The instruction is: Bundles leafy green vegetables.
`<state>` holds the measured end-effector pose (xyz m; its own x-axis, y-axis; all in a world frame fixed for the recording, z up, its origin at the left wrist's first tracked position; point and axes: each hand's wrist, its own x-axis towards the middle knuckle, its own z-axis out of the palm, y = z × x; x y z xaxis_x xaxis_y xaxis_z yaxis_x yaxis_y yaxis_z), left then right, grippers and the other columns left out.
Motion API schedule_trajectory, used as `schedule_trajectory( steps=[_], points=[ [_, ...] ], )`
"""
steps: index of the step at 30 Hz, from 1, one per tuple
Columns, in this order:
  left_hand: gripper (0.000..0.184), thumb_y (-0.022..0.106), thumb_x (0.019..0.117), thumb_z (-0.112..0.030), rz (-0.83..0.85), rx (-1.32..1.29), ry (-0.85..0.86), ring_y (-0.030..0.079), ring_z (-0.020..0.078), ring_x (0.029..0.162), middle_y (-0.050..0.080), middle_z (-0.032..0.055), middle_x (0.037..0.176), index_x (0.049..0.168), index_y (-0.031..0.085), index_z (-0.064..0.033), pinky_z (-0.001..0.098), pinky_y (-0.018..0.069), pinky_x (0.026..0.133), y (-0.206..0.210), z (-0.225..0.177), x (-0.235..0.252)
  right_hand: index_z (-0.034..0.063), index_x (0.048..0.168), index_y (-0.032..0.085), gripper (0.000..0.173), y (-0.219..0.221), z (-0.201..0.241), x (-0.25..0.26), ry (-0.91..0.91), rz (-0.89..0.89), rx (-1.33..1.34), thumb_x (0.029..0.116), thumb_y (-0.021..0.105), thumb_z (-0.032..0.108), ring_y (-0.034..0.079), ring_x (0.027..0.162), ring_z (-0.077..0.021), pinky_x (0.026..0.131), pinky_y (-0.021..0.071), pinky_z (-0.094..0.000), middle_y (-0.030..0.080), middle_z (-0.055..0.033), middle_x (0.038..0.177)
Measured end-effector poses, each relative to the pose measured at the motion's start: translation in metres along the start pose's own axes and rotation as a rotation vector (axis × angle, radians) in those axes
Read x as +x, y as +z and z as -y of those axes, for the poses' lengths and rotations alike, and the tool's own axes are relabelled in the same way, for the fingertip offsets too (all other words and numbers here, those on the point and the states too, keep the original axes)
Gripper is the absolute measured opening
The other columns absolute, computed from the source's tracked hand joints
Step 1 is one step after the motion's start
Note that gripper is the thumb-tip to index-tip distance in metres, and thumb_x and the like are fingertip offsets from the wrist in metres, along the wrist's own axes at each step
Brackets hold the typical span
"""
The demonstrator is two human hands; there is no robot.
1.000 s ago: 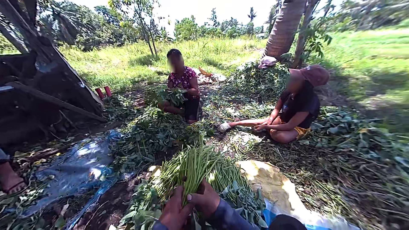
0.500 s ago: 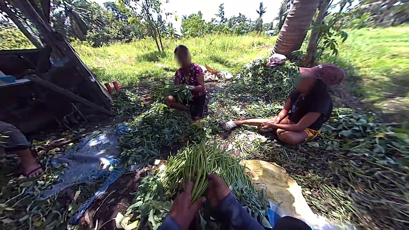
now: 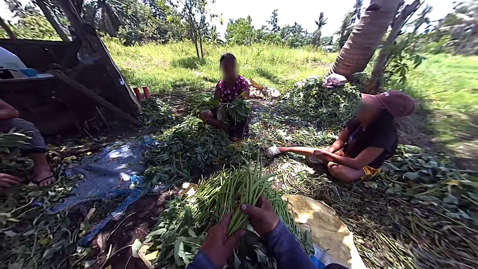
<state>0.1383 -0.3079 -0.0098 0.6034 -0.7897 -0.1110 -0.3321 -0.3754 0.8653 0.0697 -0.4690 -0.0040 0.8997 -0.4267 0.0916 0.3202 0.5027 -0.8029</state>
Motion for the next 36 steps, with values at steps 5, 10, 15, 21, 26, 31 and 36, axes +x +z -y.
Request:
schedule_trajectory(
  steps=[5, 10, 15, 21, 26, 31, 36],
  points=[
    [0.056, 0.067, 0.0987, -0.036, -0.143, 0.150, 0.045, 0.072, 0.0358, 0.085, 0.072, 0.0208, 0.101, 0.139, 0.053, 0.0003, 0.0558, 0.0583, 0.080, 0.016, -0.004, -0.007, -0.0022, 0.146, 0.026, 0.083, 0.010, -0.003, 0.002, 0.046, -0.259, -0.004, 0.0697, 0.055, -0.016, 0.073, 0.095, -0.0420, 0.071, 0.0648, -0.0528, 0.064, -0.0276, 0.126],
    [0.052, 0.063, 0.1015, -0.032, -0.272, 0.367, 0.169, 0.073, 0.0455, 0.091, 0.071, 0.0277, 0.109, 0.135, 0.055, 0.0072, 0.0607, 0.0589, 0.079, 0.039, -0.006, -0.013, 0.0027, 0.149, 0.031, 0.041, 0.018, -0.007, 0.005, 0.096, -0.596, 0.047, 0.1130, 0.033, 0.022, 0.072, 0.068, -0.0314, 0.053, 0.0608, -0.0422, 0.070, -0.0225, 0.105],
    [0.054, 0.061, 0.1027, -0.036, 0.045, 0.160, 0.061, 0.071, 0.0404, 0.097, 0.070, 0.0261, 0.106, 0.137, 0.052, 0.0041, 0.0578, 0.0558, 0.090, 0.041, -0.008, -0.003, 0.0069, 0.130, 0.048, 0.055, -0.005, 0.004, -0.001, 0.199, -0.354, 0.235, 0.1103, 0.013, 0.045, 0.073, 0.080, -0.0266, 0.063, 0.0598, -0.0387, 0.073, -0.0145, 0.103],
    [0.042, 0.064, 0.1014, -0.026, 0.513, -0.297, -0.006, 0.066, 0.0187, 0.072, 0.069, 0.0117, 0.094, 0.134, 0.055, -0.0006, 0.0392, 0.0577, 0.072, 0.029, -0.004, 0.010, 0.0085, 0.131, 0.053, 0.035, -0.034, 0.010, -0.003, 0.009, -0.106, 0.353, 0.1029, 0.044, 0.027, 0.075, 0.079, -0.0235, 0.063, 0.0603, -0.0329, 0.074, -0.0187, 0.115],
    [0.031, 0.061, 0.1034, -0.019, 0.635, -0.306, -0.107, 0.070, 0.0189, 0.082, 0.070, 0.0105, 0.098, 0.127, 0.059, 0.0000, 0.0402, 0.0599, 0.083, 0.009, -0.005, 0.017, -0.0023, 0.105, 0.051, 0.015, 0.011, 0.027, 0.022, -0.059, -0.396, -0.197, 0.0907, 0.057, -0.003, 0.053, 0.043, -0.0113, 0.044, 0.0503, -0.0260, 0.053, -0.0043, 0.056],
    [0.046, 0.058, 0.1044, -0.028, 0.156, 0.201, -0.332, 0.067, 0.0394, 0.107, 0.066, 0.0244, 0.123, 0.143, 0.053, -0.0035, 0.0596, 0.0504, 0.099, -0.071, -0.009, 0.026, 0.0018, 0.147, 0.039, 0.056, 0.045, -0.001, 0.073, 0.041, -0.396, -0.536, 0.0980, 0.063, 0.010, 0.068, 0.094, -0.0286, 0.081, 0.0590, -0.0472, 0.064, -0.0210, 0.115],
    [0.042, 0.060, 0.1051, -0.027, -0.525, 0.029, -0.444, 0.067, 0.0399, 0.107, 0.068, 0.0258, 0.115, 0.133, 0.058, 0.0038, 0.0596, 0.0499, 0.098, -0.178, 0.032, 0.011, 0.0043, 0.151, 0.040, 0.055, 0.052, -0.061, 0.115, 0.465, -0.170, -0.441, 0.1073, 0.053, 0.035, 0.056, 0.129, -0.0357, 0.101, 0.0505, -0.0519, 0.049, -0.0212, 0.150]
  ],
)
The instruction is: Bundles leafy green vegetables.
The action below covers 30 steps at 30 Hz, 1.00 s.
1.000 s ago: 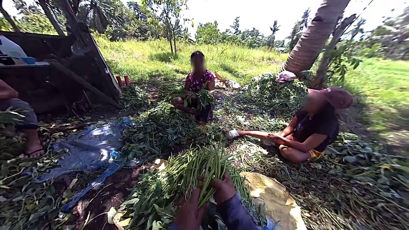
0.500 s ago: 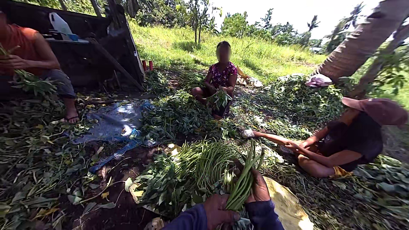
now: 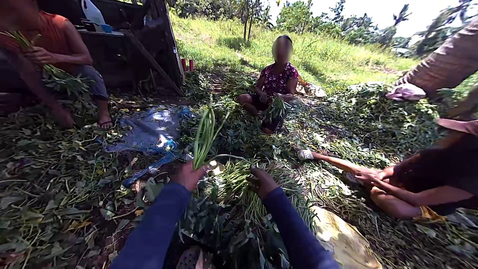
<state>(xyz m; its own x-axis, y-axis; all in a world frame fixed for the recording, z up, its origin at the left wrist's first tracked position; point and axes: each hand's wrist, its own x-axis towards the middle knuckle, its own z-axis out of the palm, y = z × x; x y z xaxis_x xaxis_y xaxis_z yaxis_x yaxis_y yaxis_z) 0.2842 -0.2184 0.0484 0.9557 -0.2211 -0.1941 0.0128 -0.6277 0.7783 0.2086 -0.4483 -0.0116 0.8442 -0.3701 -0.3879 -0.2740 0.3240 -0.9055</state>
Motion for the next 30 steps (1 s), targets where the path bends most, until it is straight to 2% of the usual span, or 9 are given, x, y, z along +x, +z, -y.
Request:
schedule_trajectory(
  steps=[3, 7, 10, 12, 14, 18, 23, 26, 30],
  points=[
    [0.044, 0.059, 0.1053, -0.029, -0.088, -0.006, -0.084, 0.064, 0.0386, 0.118, 0.068, 0.0245, 0.121, 0.131, 0.059, 0.0059, 0.0592, 0.0443, 0.105, -0.029, 0.023, 0.014, -0.0032, 0.150, 0.039, 0.062, 0.032, -0.056, 0.059, 0.278, -0.168, -0.044, 0.1028, 0.063, 0.028, 0.054, 0.130, -0.0404, 0.102, 0.0483, -0.0544, 0.047, -0.0289, 0.147],
    [0.045, 0.063, 0.1031, -0.030, -0.021, -0.051, -0.170, 0.062, 0.0375, 0.119, 0.067, 0.0238, 0.123, 0.132, 0.060, 0.0043, 0.0578, 0.0436, 0.105, -0.041, 0.040, 0.028, -0.0070, 0.143, 0.051, 0.048, 0.048, -0.122, 0.116, 0.276, -0.101, -0.396, 0.1069, 0.056, 0.023, 0.042, 0.144, -0.0366, 0.119, 0.0326, -0.0514, 0.047, -0.0273, 0.151],
    [0.039, 0.059, 0.1055, -0.021, 0.014, -0.352, -0.236, 0.072, 0.0244, 0.093, 0.072, 0.0153, 0.112, 0.136, 0.052, 0.0017, 0.0415, 0.0590, 0.083, -0.038, 0.051, 0.038, -0.0053, 0.137, 0.058, 0.039, 0.050, -0.146, 0.129, 0.227, -0.185, -0.340, 0.1066, 0.056, 0.019, 0.053, 0.134, -0.0378, 0.112, 0.0412, -0.0528, 0.056, -0.0281, 0.142],
    [0.036, 0.057, 0.1064, -0.019, 0.056, -0.511, -0.300, 0.074, 0.0227, 0.075, 0.075, 0.0150, 0.103, 0.136, 0.048, -0.0011, 0.0362, 0.0607, 0.067, -0.036, 0.054, 0.040, -0.0023, 0.131, 0.061, 0.030, 0.051, -0.140, 0.120, 0.170, -0.186, -0.155, 0.1025, 0.061, 0.009, 0.064, 0.104, -0.0328, 0.087, 0.0549, -0.0483, 0.062, -0.0247, 0.124],
    [0.031, 0.056, 0.1064, -0.016, 0.125, -0.542, -0.333, 0.070, 0.0211, 0.067, 0.073, 0.0148, 0.095, 0.134, 0.050, -0.0027, 0.0335, 0.0591, 0.061, -0.037, 0.054, 0.042, -0.0011, 0.127, 0.059, 0.032, 0.053, -0.111, 0.094, 0.139, -0.084, -0.040, 0.0959, 0.063, -0.004, 0.066, 0.096, -0.0284, 0.080, 0.0575, -0.0448, 0.063, -0.0202, 0.119],
    [0.025, 0.056, 0.1051, -0.009, 0.304, -0.504, -0.290, 0.071, 0.0188, 0.069, 0.072, 0.0118, 0.089, 0.130, 0.054, -0.0050, 0.0306, 0.0591, 0.063, -0.029, 0.050, 0.042, -0.0011, 0.121, 0.056, 0.030, 0.056, -0.052, 0.037, 0.059, 0.110, -0.003, 0.0924, 0.059, -0.010, 0.069, 0.093, -0.0234, 0.077, 0.0595, -0.0407, 0.068, -0.0149, 0.117],
    [0.028, 0.061, 0.1004, -0.004, 0.537, -0.463, -0.167, 0.074, 0.0249, 0.086, 0.073, 0.0129, 0.103, 0.127, 0.053, -0.0015, 0.0391, 0.0628, 0.074, -0.002, 0.048, 0.034, -0.0020, 0.118, 0.058, 0.028, 0.050, -0.009, 0.000, -0.112, 0.329, -0.087, 0.0915, 0.055, -0.010, 0.072, 0.096, -0.0199, 0.079, 0.0591, -0.0372, 0.071, -0.0126, 0.122],
    [0.032, 0.061, 0.1000, -0.003, 0.641, -0.541, -0.137, 0.075, 0.0278, 0.085, 0.073, 0.0146, 0.101, 0.130, 0.051, -0.0003, 0.0425, 0.0637, 0.074, 0.013, 0.036, 0.022, -0.0028, 0.117, 0.061, 0.027, 0.050, 0.000, -0.011, -0.189, 0.309, -0.112, 0.0901, 0.059, -0.009, 0.072, 0.096, -0.0196, 0.080, 0.0598, -0.0368, 0.072, -0.0126, 0.119],
    [0.030, 0.071, 0.0940, -0.004, 0.605, -0.442, -0.045, 0.072, 0.0207, 0.077, 0.072, 0.0112, 0.091, 0.119, 0.057, 0.0027, 0.0373, 0.0627, 0.074, 0.029, 0.020, 0.012, -0.0050, 0.117, 0.061, 0.026, 0.042, -0.001, -0.019, -0.231, 0.225, -0.089, 0.0913, 0.064, -0.007, 0.072, 0.092, -0.0204, 0.082, 0.0603, -0.0373, 0.073, -0.0149, 0.113]
  ],
)
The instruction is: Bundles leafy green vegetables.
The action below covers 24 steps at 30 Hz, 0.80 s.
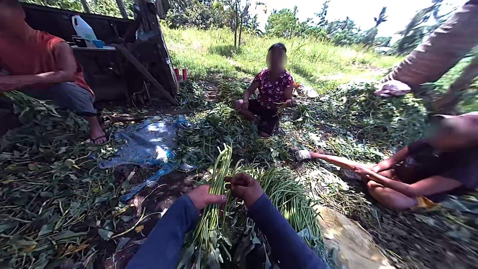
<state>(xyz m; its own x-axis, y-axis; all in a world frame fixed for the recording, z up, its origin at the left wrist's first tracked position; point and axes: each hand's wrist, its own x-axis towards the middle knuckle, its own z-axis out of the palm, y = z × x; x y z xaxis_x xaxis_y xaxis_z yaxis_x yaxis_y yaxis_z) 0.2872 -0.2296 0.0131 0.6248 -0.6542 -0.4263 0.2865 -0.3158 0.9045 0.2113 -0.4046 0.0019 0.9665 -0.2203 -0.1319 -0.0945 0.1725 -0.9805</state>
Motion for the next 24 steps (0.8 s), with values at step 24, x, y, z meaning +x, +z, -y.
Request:
schedule_trajectory(
  steps=[24],
  points=[
    [0.027, 0.060, 0.0959, 0.005, -0.032, -0.196, 0.059, 0.073, 0.0273, 0.094, 0.071, 0.0161, 0.113, 0.122, 0.056, 0.0030, 0.0423, 0.0626, 0.079, 0.030, 0.006, 0.011, 0.0079, 0.142, 0.055, 0.043, -0.031, -0.053, -0.058, 0.232, -0.043, -1.078, 0.0995, 0.054, 0.015, 0.059, 0.128, -0.0376, 0.104, 0.0501, -0.0563, 0.058, -0.0193, 0.142]
  ],
)
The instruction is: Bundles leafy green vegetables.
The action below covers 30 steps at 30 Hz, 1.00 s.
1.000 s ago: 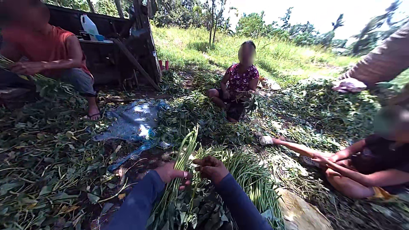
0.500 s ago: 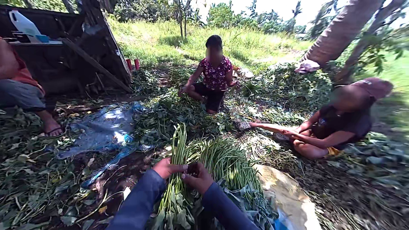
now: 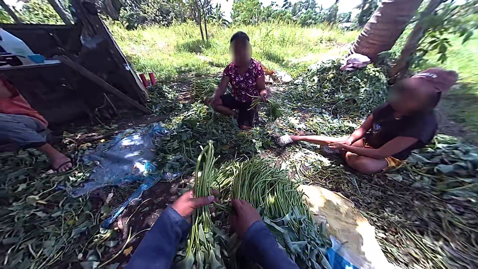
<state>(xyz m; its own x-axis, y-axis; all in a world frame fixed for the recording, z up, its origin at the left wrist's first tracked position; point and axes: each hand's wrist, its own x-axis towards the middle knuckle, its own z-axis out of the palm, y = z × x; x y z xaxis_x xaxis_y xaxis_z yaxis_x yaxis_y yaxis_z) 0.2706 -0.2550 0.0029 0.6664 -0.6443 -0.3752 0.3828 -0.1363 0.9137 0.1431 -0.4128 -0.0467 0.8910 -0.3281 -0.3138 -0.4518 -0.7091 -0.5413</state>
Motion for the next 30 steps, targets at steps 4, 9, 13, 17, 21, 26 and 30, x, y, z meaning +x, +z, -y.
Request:
schedule_trajectory(
  steps=[4, 9, 13, 17, 21, 26, 30],
  points=[
    [0.028, 0.061, 0.0980, 0.004, -0.218, -0.131, 0.104, 0.075, 0.0276, 0.092, 0.074, 0.0192, 0.108, 0.125, 0.054, 0.0067, 0.0395, 0.0619, 0.077, 0.001, -0.003, 0.010, 0.0031, 0.137, 0.059, 0.042, -0.002, -0.021, 0.002, -0.022, -0.267, 0.243, 0.0965, 0.055, 0.010, 0.061, 0.123, -0.0326, 0.104, 0.0516, -0.0457, 0.059, -0.0193, 0.138],
    [0.033, 0.061, 0.0979, 0.004, -0.189, -0.143, 0.170, 0.075, 0.0291, 0.095, 0.074, 0.0212, 0.107, 0.129, 0.051, 0.0066, 0.0397, 0.0615, 0.082, 0.015, 0.004, 0.016, -0.0022, 0.124, 0.066, 0.039, 0.015, 0.007, -0.001, -0.246, -0.076, 0.722, 0.1020, 0.061, 0.029, 0.068, 0.104, -0.0249, 0.094, 0.0558, -0.0404, 0.066, -0.0188, 0.120],
    [0.035, 0.067, 0.0926, 0.004, -0.146, 0.030, 0.286, 0.075, 0.0262, 0.095, 0.076, 0.0183, 0.101, 0.125, 0.053, 0.0076, 0.0388, 0.0613, 0.088, 0.014, 0.010, 0.011, -0.0029, 0.114, 0.069, 0.028, 0.010, 0.011, -0.003, -0.232, -0.162, 0.843, 0.0966, 0.067, 0.019, 0.067, 0.094, -0.0200, 0.086, 0.0571, -0.0351, 0.065, -0.0162, 0.114],
    [0.034, 0.075, 0.0879, 0.002, -0.172, 0.213, 0.369, 0.076, 0.0204, 0.092, 0.078, 0.0125, 0.096, 0.118, 0.061, 0.0048, 0.0349, 0.0603, 0.091, 0.009, 0.014, 0.008, 0.0003, 0.115, 0.052, 0.016, -0.009, 0.003, -0.011, -0.114, 0.152, 1.247, 0.1065, 0.047, 0.013, 0.070, 0.075, -0.0173, 0.068, 0.0584, -0.0324, 0.070, -0.0095, 0.087],
    [0.027, 0.063, 0.0954, 0.005, -0.170, 0.038, 0.353, 0.076, 0.0265, 0.083, 0.075, 0.0183, 0.090, 0.121, 0.056, 0.0075, 0.0386, 0.0625, 0.081, 0.013, 0.007, 0.004, -0.0035, 0.129, 0.053, 0.032, 0.007, 0.000, -0.016, -0.154, 0.198, 0.937, 0.1097, 0.046, 0.021, 0.066, 0.069, -0.0178, 0.069, 0.0585, -0.0356, 0.066, -0.0110, 0.087],
    [0.024, 0.059, 0.1006, -0.001, -0.413, -0.023, 0.232, 0.066, 0.0218, 0.059, 0.065, 0.0133, 0.079, 0.124, 0.054, 0.0007, 0.0374, 0.0613, 0.058, -0.006, -0.011, -0.001, -0.0055, 0.124, 0.061, 0.040, 0.036, -0.013, -0.031, -0.213, 0.338, 0.604, 0.1087, 0.048, 0.029, 0.070, 0.083, -0.0272, 0.083, 0.0578, -0.0470, 0.070, -0.0192, 0.101],
    [0.048, 0.066, 0.0993, -0.010, -0.579, 0.571, 0.000, 0.068, 0.0272, 0.073, 0.068, 0.0210, 0.101, 0.143, 0.049, -0.0008, 0.0454, 0.0580, 0.072, -0.041, -0.005, 0.019, -0.0029, 0.130, 0.059, 0.033, 0.003, -0.052, -0.008, 0.022, 0.043, 0.681, 0.1059, 0.052, 0.019, 0.071, 0.084, -0.0256, 0.079, 0.0604, -0.0440, 0.068, -0.0183, 0.109]
  ],
)
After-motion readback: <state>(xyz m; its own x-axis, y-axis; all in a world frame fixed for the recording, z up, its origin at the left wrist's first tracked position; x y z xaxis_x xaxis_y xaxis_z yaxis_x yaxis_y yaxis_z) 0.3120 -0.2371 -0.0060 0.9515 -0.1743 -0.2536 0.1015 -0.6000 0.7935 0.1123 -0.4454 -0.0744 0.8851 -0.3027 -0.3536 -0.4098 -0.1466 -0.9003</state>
